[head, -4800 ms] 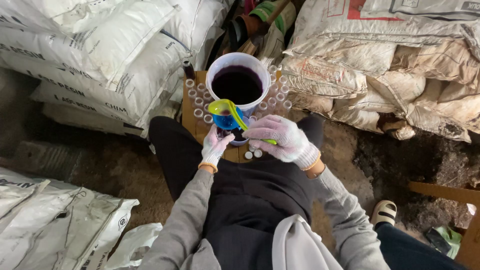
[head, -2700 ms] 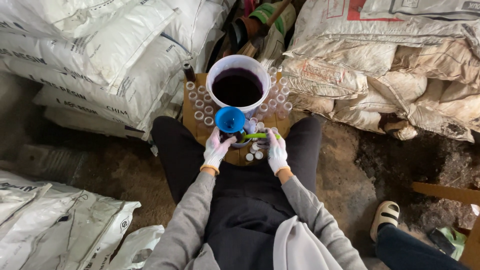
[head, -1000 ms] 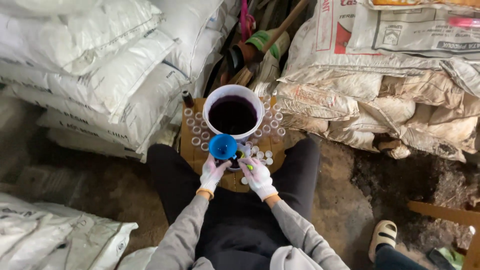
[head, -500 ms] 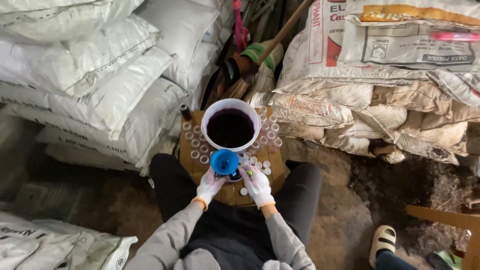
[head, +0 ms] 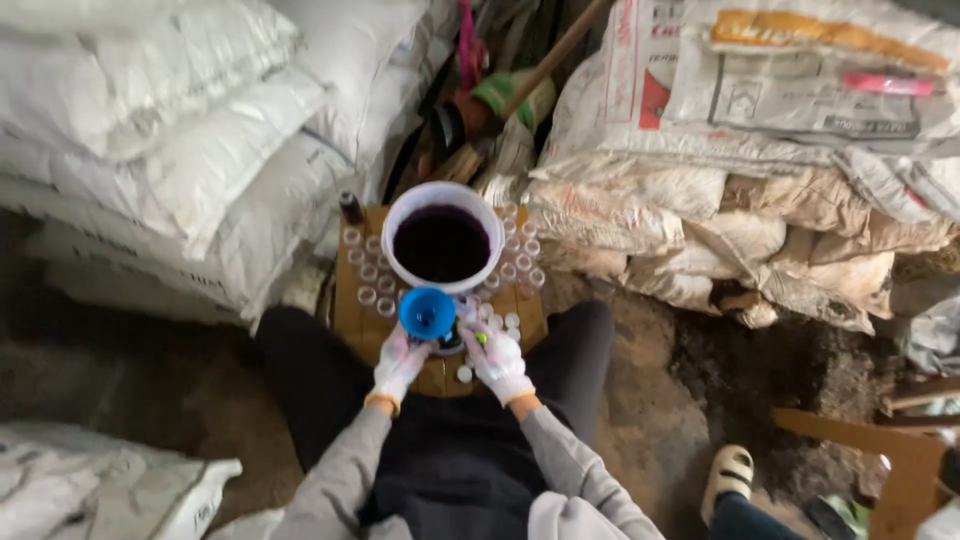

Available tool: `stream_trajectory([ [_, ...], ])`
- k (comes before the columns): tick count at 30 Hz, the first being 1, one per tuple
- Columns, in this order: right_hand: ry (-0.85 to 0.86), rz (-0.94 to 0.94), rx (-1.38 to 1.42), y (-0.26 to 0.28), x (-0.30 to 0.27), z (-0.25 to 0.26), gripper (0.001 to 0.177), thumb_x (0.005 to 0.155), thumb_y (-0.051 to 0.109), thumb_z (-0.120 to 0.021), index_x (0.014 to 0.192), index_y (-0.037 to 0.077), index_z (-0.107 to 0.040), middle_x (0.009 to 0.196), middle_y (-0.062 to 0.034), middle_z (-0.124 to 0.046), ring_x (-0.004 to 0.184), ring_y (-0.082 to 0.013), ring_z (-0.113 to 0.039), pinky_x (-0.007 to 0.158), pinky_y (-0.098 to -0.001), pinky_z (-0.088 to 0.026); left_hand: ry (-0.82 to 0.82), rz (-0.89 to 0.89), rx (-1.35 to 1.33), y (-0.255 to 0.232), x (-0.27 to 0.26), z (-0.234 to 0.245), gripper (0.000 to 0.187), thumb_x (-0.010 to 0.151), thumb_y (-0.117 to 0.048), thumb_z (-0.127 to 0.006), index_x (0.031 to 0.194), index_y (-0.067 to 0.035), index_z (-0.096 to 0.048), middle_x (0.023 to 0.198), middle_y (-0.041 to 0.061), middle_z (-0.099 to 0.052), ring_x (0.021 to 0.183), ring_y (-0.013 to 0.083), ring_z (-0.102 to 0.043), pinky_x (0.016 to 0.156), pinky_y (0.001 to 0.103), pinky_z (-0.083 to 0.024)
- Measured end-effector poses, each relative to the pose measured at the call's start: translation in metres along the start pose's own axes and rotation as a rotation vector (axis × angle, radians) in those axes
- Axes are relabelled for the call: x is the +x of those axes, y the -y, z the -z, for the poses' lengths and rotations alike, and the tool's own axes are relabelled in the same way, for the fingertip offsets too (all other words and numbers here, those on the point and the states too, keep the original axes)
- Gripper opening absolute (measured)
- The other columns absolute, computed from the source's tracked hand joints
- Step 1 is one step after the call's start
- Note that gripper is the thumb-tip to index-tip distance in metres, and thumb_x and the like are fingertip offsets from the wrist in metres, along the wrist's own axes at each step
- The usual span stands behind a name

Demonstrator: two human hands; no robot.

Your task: Filling small plastic vials with liquid from a bucket using a ladle and funnel

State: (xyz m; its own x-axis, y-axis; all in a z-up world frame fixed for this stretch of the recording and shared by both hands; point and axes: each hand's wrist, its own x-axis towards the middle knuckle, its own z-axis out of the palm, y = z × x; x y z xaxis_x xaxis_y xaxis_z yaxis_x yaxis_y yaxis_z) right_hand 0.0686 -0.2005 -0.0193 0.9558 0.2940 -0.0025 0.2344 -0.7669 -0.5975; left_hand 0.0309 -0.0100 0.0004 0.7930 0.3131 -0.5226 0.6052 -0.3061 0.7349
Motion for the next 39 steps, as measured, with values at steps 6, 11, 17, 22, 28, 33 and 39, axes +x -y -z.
stream_trajectory([
  [6, 0.067, 0.015, -0.059, -0.006, 0.014, -0.004, 0.024, 0.101, 0.051, -0.057, 0.117, 0.035, -0.066, 0.094, -0.0118, -0.071, 0.089, -0.0359, -0.074, 0.08, -0.0467, -0.064, 0.022, -0.008, -0.046, 0.003, 0.002, 0.005, 0.056, 0.079, -0.025, -0.082, 0.13, -0.017, -0.058, 0.137, 0.012, -0.065, 0.135, 0.029, -0.055, 0.112, 0.048, -0.047],
  [11, 0.117, -0.003, -0.072, -0.029, 0.035, -0.034, 0.028, 0.1, 0.046, -0.056, 0.123, 0.031, -0.062, 0.101, -0.0194, -0.061, 0.092, -0.0465, -0.07, 0.083, -0.0532, -0.062, 0.01, -0.055, -0.159, -0.008, -0.002, 0.006, 0.048, 0.076, -0.016, -0.081, 0.121, -0.013, -0.063, 0.126, 0.018, -0.068, 0.129, 0.0338, -0.058, 0.11, 0.048, -0.049],
  [17, 0.152, 0.004, -0.139, -0.031, 0.036, -0.033, 0.023, 0.101, 0.051, -0.053, 0.117, 0.036, -0.059, 0.089, -0.0115, -0.057, 0.083, -0.042, -0.073, 0.077, -0.0485, -0.064, 0.032, -0.092, -0.186, -0.017, -0.024, 0.021, 0.036, 0.079, -0.02, -0.079, 0.111, -0.015, -0.063, 0.112, 0.016, -0.072, 0.119, 0.0336, -0.065, 0.101, 0.047, -0.054],
  [22, 0.177, 0.019, -0.136, -0.03, 0.033, -0.015, 0.023, 0.102, 0.055, -0.052, 0.117, 0.039, -0.06, 0.088, -0.0089, -0.058, 0.086, -0.0369, -0.074, 0.078, -0.0459, -0.063, -0.006, -0.158, -0.225, -0.008, -0.02, 0.015, 0.037, 0.079, -0.014, -0.079, 0.113, -0.01, -0.062, 0.112, 0.02, -0.071, 0.118, 0.0378, -0.064, 0.101, 0.051, -0.053],
  [28, 0.246, -0.023, 0.029, -0.008, 0.047, 0.01, 0.028, 0.104, 0.05, -0.051, 0.117, 0.028, -0.065, 0.087, -0.02, -0.069, 0.098, -0.041, -0.072, 0.091, -0.0506, -0.059, -0.044, -0.204, -0.105, -0.013, -0.012, 0.016, 0.036, 0.078, -0.016, -0.08, 0.108, -0.01, -0.061, 0.105, 0.021, -0.072, 0.108, 0.0385, -0.069, 0.093, 0.049, -0.057],
  [33, 0.287, -0.18, 0.02, 0.017, 0.039, 0.034, 0.034, 0.103, 0.056, -0.044, 0.121, 0.034, -0.064, 0.093, -0.0162, -0.077, 0.106, -0.0352, -0.072, 0.099, -0.0481, -0.056, -0.024, -0.244, -0.002, 0.009, 0.001, 0.007, 0.045, 0.072, -0.024, -0.087, 0.107, -0.009, -0.061, 0.1, 0.018, -0.074, 0.105, 0.0358, -0.071, 0.091, 0.048, -0.059],
  [39, 0.141, -0.188, 0.03, -0.017, 0.038, -0.01, 0.032, 0.105, 0.053, -0.046, 0.122, 0.032, -0.063, 0.098, -0.018, -0.074, 0.103, -0.0364, -0.072, 0.095, -0.0485, -0.059, 0.025, -0.241, 0.031, 0.021, 0.015, 0.01, 0.058, 0.071, -0.027, -0.091, 0.117, -0.011, -0.06, 0.119, 0.019, -0.071, 0.118, 0.0377, -0.065, 0.101, 0.05, -0.056],
])
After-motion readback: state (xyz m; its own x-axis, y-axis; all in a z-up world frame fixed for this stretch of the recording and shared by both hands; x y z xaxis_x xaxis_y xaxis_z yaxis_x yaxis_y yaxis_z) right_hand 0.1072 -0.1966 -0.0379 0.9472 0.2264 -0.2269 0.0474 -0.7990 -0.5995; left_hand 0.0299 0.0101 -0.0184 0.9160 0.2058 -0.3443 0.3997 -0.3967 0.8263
